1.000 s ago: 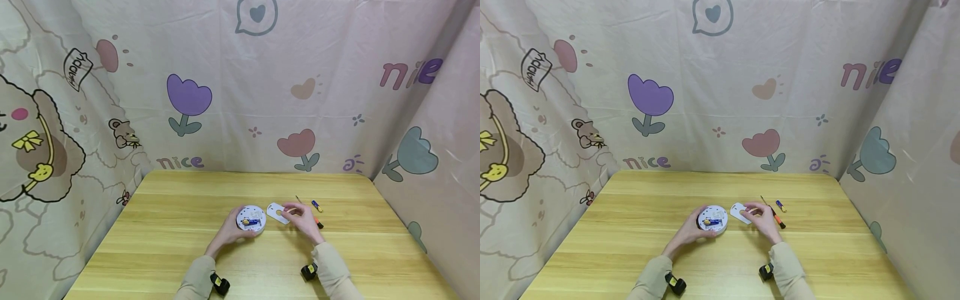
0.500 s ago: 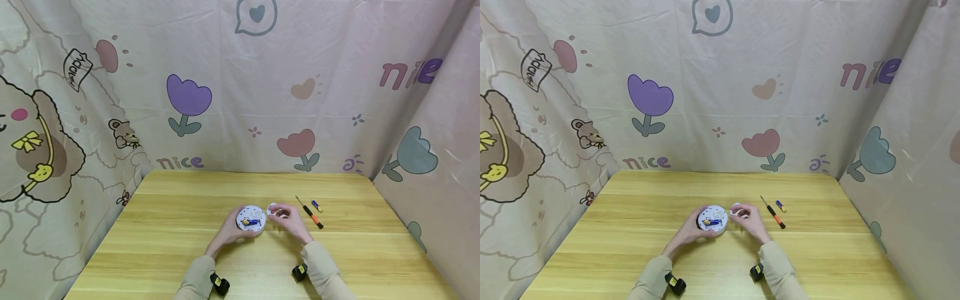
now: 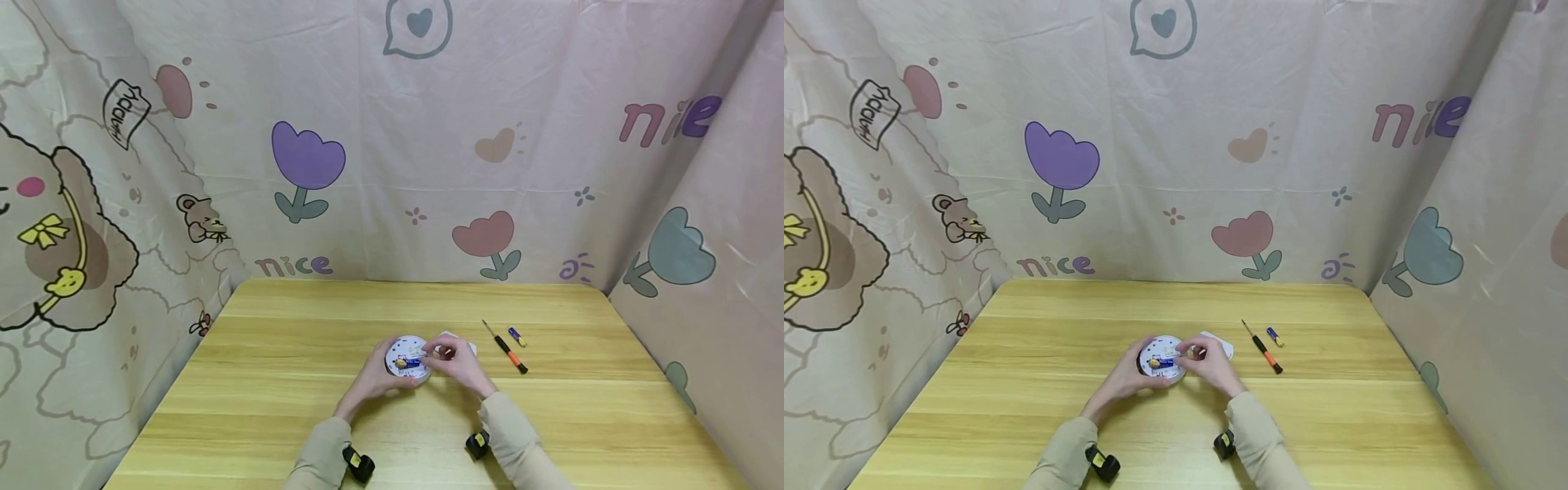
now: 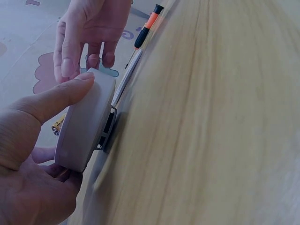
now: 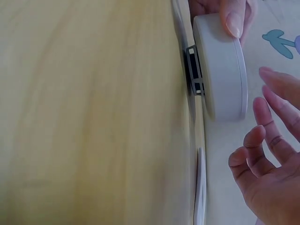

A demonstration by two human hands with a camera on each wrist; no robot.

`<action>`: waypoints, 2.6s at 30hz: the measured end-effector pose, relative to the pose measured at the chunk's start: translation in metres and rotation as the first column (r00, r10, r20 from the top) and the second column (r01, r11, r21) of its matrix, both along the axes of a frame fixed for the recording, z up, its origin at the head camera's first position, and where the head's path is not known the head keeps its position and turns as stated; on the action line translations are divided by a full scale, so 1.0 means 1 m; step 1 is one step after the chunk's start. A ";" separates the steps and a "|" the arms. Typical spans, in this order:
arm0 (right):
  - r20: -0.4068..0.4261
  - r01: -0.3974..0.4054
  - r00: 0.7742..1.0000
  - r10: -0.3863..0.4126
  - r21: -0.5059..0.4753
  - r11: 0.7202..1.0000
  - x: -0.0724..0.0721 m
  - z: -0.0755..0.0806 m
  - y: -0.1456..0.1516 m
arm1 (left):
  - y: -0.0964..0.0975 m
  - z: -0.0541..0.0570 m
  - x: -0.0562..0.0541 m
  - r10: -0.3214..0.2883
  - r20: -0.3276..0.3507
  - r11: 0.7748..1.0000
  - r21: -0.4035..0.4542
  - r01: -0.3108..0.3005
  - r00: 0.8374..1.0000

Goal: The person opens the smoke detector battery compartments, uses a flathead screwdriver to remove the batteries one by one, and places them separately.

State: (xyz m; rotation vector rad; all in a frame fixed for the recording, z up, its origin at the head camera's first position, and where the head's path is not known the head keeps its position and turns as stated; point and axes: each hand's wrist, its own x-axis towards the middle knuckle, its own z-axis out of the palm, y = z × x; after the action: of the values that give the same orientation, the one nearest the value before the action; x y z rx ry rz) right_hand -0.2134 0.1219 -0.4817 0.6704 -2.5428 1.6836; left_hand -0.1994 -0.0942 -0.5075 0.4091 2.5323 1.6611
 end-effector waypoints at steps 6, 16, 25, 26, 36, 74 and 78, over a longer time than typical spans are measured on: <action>-0.011 -0.024 1.000 0.025 0.009 1.000 -0.007 -0.013 -0.003 | 0.000 0.000 0.000 -0.007 -0.005 1.000 -0.007 0.007 1.000; -0.055 -0.040 0.997 0.045 0.092 0.995 -0.007 -0.011 -0.011 | -0.001 0.001 -0.001 -0.017 -0.021 1.000 0.003 0.017 1.000; -0.069 -0.026 0.997 0.036 0.149 0.989 -0.008 -0.010 -0.015 | -0.001 0.001 -0.001 -0.009 -0.019 1.000 -0.006 0.009 1.000; -0.068 -0.024 0.997 0.035 0.153 0.988 -0.008 -0.010 -0.016 | -0.001 0.000 -0.001 -0.009 -0.019 1.000 -0.005 0.009 1.000; -0.084 -0.013 0.996 0.038 0.279 0.960 -0.015 -0.010 -0.018 | -0.001 0.001 0.001 -0.010 -0.020 1.000 -0.008 0.010 1.000; -0.301 -0.092 0.913 0.276 0.507 0.857 -0.018 -0.004 -0.019 | -0.001 0.002 0.001 -0.020 -0.055 0.999 -0.047 0.017 0.998; -0.308 -0.074 0.916 0.258 0.502 0.862 -0.017 -0.006 -0.018 | -0.001 0.002 0.001 -0.018 -0.074 0.999 -0.050 0.015 0.997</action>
State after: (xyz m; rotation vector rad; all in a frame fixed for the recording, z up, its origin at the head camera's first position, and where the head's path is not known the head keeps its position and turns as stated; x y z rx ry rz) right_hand -0.2306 0.1040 -0.4879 1.1415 -2.6763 0.8161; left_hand -0.1984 -0.0952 -0.5055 0.4951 2.6092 1.6034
